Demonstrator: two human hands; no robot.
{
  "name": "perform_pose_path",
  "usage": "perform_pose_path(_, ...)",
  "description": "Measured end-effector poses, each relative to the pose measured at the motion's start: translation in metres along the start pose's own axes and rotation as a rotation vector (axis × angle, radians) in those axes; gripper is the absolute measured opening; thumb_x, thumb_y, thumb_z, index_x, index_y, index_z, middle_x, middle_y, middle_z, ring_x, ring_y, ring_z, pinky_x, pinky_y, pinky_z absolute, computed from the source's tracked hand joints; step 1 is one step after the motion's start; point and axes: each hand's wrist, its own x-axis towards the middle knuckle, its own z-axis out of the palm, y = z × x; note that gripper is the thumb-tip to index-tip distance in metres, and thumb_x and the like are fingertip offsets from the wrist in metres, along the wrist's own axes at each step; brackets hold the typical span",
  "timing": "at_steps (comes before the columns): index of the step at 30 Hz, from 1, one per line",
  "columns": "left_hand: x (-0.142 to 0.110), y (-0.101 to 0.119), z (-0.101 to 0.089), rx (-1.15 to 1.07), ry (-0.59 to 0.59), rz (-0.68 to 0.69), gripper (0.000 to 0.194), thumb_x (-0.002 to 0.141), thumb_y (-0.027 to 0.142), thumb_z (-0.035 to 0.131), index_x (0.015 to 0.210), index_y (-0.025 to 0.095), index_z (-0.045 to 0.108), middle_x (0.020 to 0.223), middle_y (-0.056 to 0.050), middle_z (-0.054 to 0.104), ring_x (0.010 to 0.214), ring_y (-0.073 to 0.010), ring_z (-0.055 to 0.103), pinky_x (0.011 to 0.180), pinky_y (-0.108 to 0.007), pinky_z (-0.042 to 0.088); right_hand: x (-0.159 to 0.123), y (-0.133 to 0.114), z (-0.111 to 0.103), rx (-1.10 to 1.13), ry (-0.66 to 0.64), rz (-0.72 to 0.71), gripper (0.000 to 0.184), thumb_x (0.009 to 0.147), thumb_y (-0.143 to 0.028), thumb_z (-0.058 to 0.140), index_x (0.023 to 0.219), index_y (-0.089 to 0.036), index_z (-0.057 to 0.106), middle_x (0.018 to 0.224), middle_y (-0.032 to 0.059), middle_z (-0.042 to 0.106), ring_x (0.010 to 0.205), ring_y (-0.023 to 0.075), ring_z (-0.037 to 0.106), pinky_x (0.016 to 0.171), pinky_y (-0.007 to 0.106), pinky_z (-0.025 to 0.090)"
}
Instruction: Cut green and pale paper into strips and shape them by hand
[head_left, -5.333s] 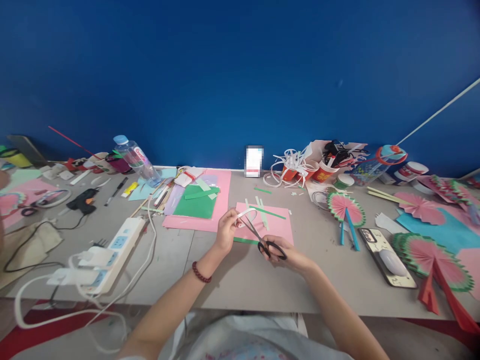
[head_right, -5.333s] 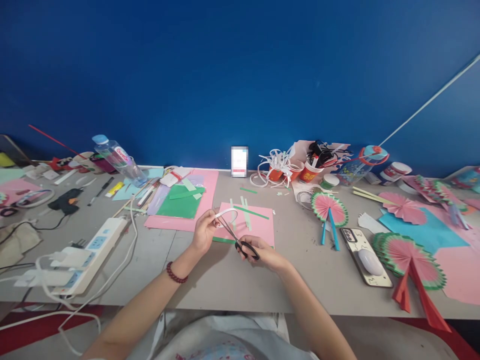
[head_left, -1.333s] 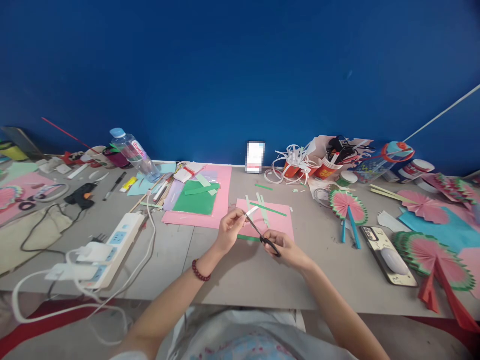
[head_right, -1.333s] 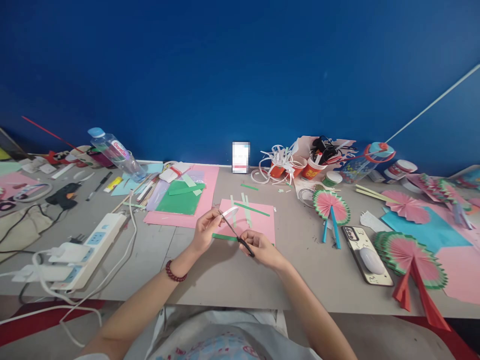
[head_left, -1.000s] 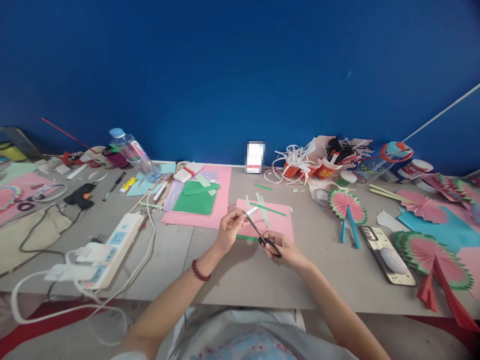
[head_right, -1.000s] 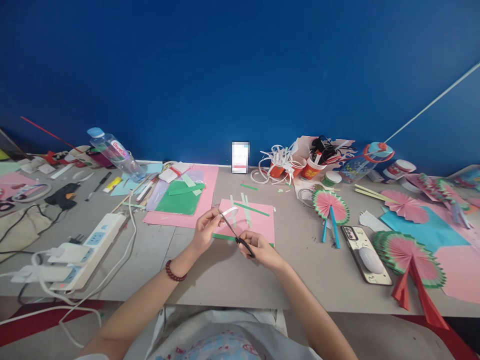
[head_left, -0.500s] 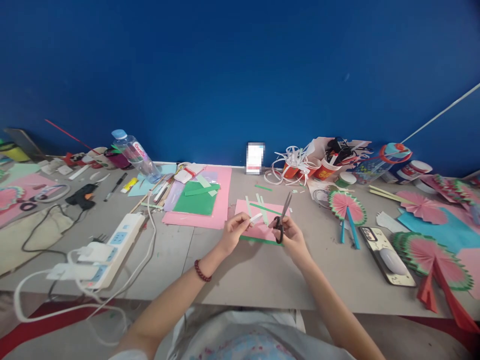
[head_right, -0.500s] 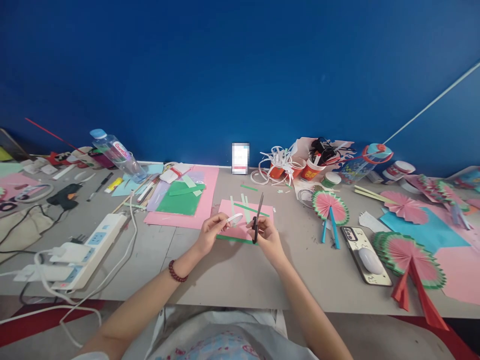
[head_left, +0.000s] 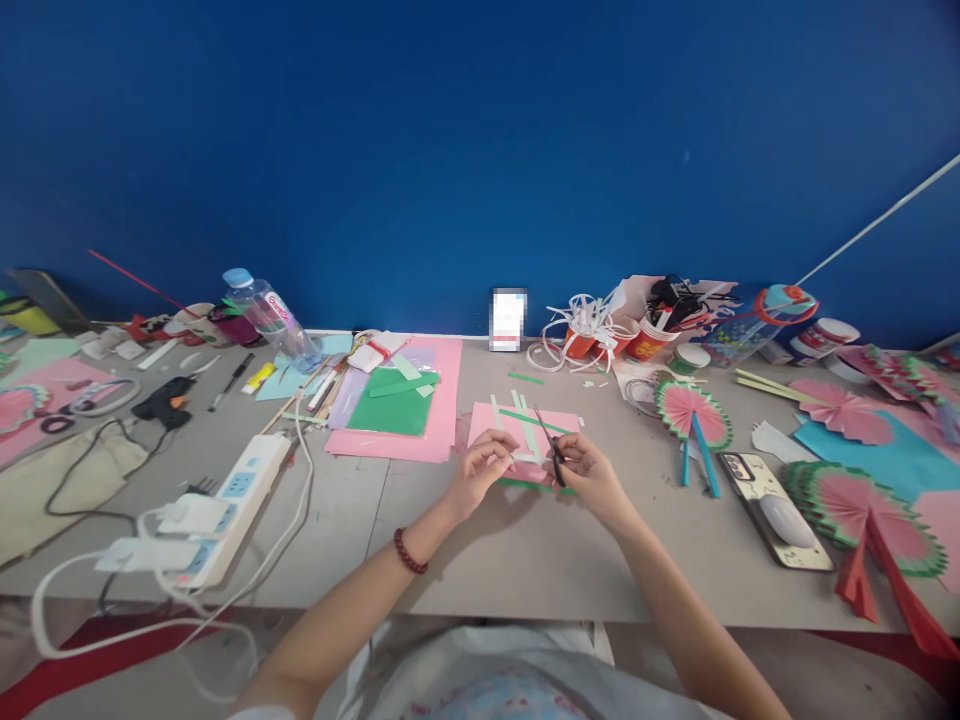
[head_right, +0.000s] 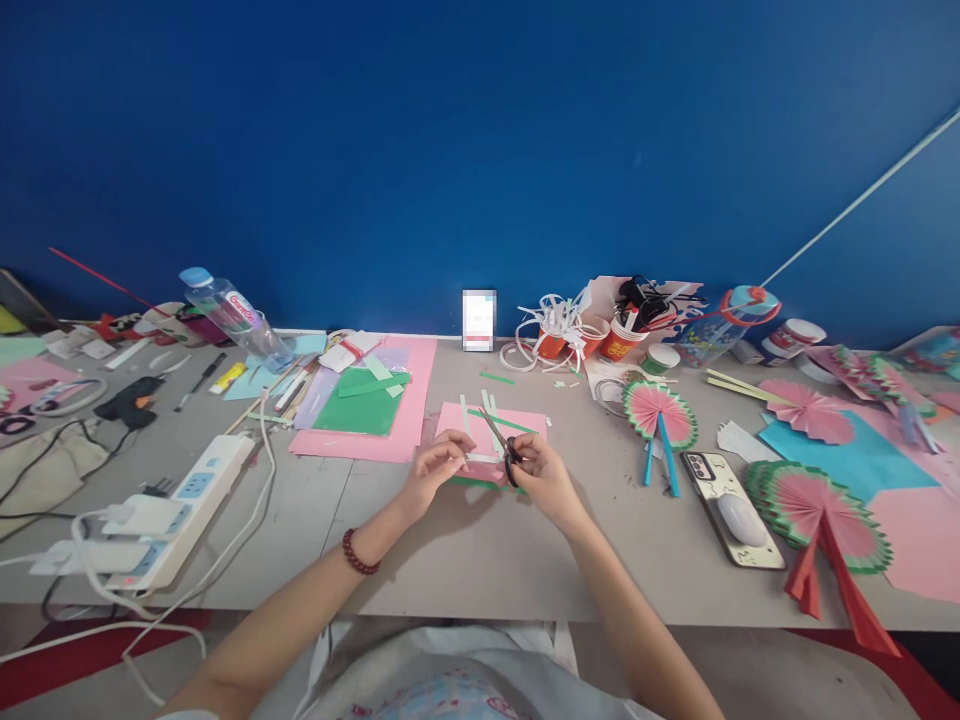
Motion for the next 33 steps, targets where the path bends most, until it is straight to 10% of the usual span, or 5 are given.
perform_pose_path(14, 0.006, -0.013, 0.0, 0.027, 0.121, -0.066, 0.026, 0.081, 0.041, 0.064, 0.074, 0.017, 0.07, 0.081, -0.006, 0.06, 0.083, -0.0177, 0.055, 0.075, -0.03, 0.043, 0.072, 0.008, -0.094, -1.001, 0.516, -0.142, 0.024, 0.074, -0.032, 0.059, 0.096, -0.022, 0.062, 0.094, 0.0088, 0.073, 0.084, 0.0253, 0.067, 0.067, 0.033, 0.046)
perform_pose_path(33, 0.007, -0.014, -0.002, 0.009, 0.174, -0.134, 0.025, 0.079, 0.041, 0.064, 0.073, 0.017, 0.07, 0.084, -0.007, 0.067, 0.085, -0.0193, 0.06, 0.072, -0.029, 0.045, 0.093, 0.006, -0.127, -1.215, 0.481, -0.128, 0.018, 0.073, -0.028, 0.063, 0.083, -0.016, 0.073, 0.081, 0.0102, 0.071, 0.076, 0.0244, 0.064, 0.063, 0.03, 0.042)
